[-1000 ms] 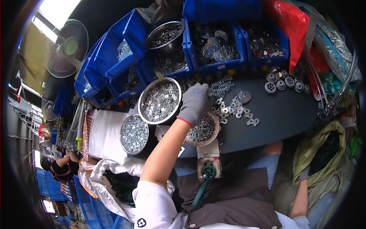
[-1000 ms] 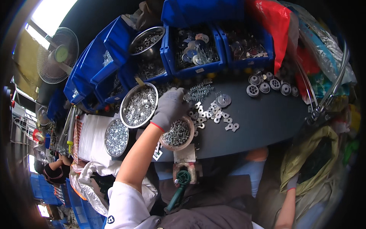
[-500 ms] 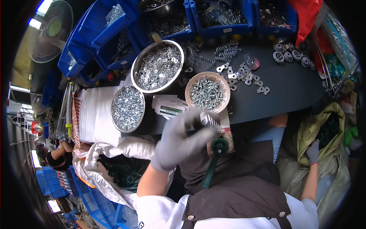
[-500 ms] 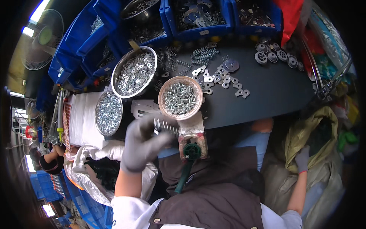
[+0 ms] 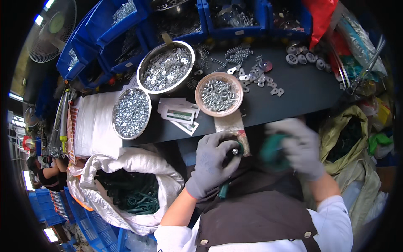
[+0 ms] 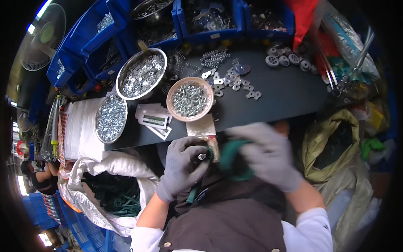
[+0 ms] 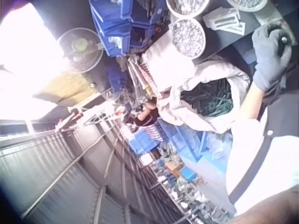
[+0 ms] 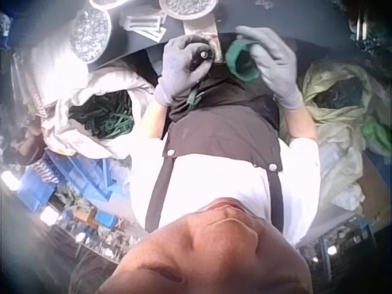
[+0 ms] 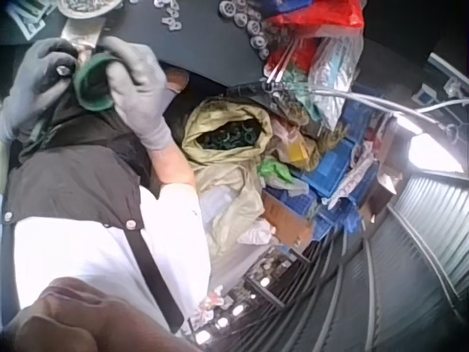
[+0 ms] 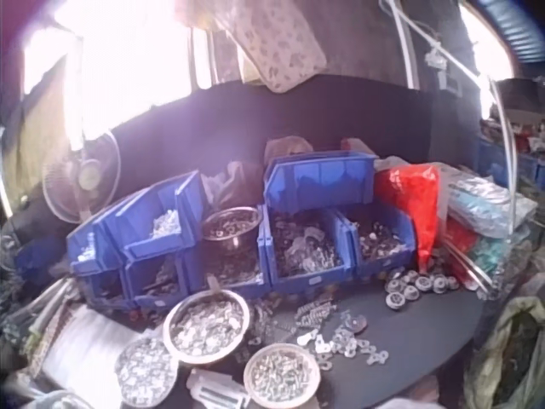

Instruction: The person assembles mechanical components by applying grease with a grease gun, then securing metal plates with screws and washers using a power screwdriver.

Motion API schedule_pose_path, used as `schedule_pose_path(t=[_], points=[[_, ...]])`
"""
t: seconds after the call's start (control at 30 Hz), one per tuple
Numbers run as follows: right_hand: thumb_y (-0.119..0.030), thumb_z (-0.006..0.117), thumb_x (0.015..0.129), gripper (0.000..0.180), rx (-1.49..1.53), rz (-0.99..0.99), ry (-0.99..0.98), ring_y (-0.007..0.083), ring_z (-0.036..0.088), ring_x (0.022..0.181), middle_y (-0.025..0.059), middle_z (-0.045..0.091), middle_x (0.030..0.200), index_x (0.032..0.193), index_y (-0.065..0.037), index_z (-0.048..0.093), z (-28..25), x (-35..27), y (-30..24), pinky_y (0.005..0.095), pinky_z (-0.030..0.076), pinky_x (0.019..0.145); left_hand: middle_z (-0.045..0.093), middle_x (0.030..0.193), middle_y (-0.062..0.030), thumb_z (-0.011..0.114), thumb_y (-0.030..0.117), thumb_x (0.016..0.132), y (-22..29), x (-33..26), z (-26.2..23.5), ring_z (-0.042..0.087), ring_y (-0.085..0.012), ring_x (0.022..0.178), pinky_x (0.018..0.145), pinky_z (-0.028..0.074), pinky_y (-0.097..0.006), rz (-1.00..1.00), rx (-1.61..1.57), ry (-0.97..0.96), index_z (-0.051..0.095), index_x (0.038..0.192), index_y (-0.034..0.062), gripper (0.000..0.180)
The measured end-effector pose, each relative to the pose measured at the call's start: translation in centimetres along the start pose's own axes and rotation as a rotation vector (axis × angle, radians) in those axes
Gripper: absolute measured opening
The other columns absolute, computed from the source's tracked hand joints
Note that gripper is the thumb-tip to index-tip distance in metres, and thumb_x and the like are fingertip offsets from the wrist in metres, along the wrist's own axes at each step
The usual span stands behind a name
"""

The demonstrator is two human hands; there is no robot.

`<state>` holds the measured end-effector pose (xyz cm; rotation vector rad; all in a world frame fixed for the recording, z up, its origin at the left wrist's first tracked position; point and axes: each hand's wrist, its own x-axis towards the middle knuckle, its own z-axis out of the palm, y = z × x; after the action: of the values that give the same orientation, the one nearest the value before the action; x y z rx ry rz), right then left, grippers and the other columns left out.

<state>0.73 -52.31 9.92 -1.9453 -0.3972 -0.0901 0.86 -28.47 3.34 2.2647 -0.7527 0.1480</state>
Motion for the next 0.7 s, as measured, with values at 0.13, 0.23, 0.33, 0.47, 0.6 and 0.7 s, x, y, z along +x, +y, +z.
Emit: schedule_pose_path(t=[0.13,0.23,0.33,0.47,0.6,0.7], points=[[-0.024,0.062,0.082,0.025,-0.497,-0.173,-0.218,0.0302,0.06,0.088,0.0117,0.063,0.098,0.097,-0.006,0.068,5.7,2.6,2.8,0.0409,0.047,0.08,0.047,0.129,-0.0212,0.087,0.034,0.057,1.7,0.2,0.3,0.047,-0.0381,0.118,0.101,0.037,-0.046,-0.1,-0.074,0.135,0.041,0.131,-0.0037,0.095],[-0.029,0.064,0.081,0.024,-0.457,-0.268,-0.338,0.0284,0.062,0.087,0.0116,0.065,0.093,0.09,-0.007,0.069,4.4,3.8,3.9,0.04,0.049,0.078,0.05,0.126,-0.0198,0.086,0.034,0.057,0.9,0.3,0.6,0.047,-0.0372,0.118,0.102,0.035,-0.046,-0.035,0.002,0.085,0.047,0.126,-0.0018,0.087],[-0.024,0.059,0.083,0.026,-0.228,0.083,0.001,0.0292,0.064,0.085,0.0157,0.066,0.089,0.094,-0.003,0.068,1.4,8.1,4.0,0.0359,0.05,0.079,0.053,0.124,-0.018,0.085,0.034,0.058,0.8,0.2,0.7,0.047,-0.0361,0.118,0.103,0.034,-0.046,-0.096,-0.062,0.038,0.052,0.12,0.0015,0.077],[-0.02,0.059,0.081,0.03,-0.702,0.116,0.13,0.0279,0.06,0.099,0.0124,0.062,0.107,0.108,-0.01,0.065,-4.8,12.4,12.8,0.0378,0.048,0.085,0.053,0.124,-0.0163,0.085,0.034,0.057,0.2,0.4,1.5,0.047,-0.0364,0.118,0.104,0.033,-0.047,-0.077,-0.212,0.062,0.054,0.116,0.0046,0.073],[-0.017,0.059,0.077,0.039,-1.013,-0.138,-0.088,0.0311,0.052,0.113,0.0126,0.056,0.12,0.115,-0.012,0.063,-6.7,12.1,15.2,0.042,0.042,0.094,0.053,0.122,-0.0152,0.086,0.035,0.056,0.1,1.0,1.5,0.047,-0.0361,0.118,0.103,0.034,-0.046,-0.081,-0.223,0.052,0.054,0.116,0.0055,0.074],[-0.025,0.065,0.073,0.048,-0.974,-0.112,-0.132,0.0309,0.049,0.116,0.0121,0.055,0.12,0.119,-0.011,0.059,-7.4,9.6,14.0,0.0423,0.039,0.097,0.054,0.12,-0.015,0.087,0.036,0.054,-0.3,0.7,1.7,0.047,-0.0353,0.118,0.103,0.034,-0.046,-0.07,-0.245,0.094,0.054,0.115,0.0063,0.076]])
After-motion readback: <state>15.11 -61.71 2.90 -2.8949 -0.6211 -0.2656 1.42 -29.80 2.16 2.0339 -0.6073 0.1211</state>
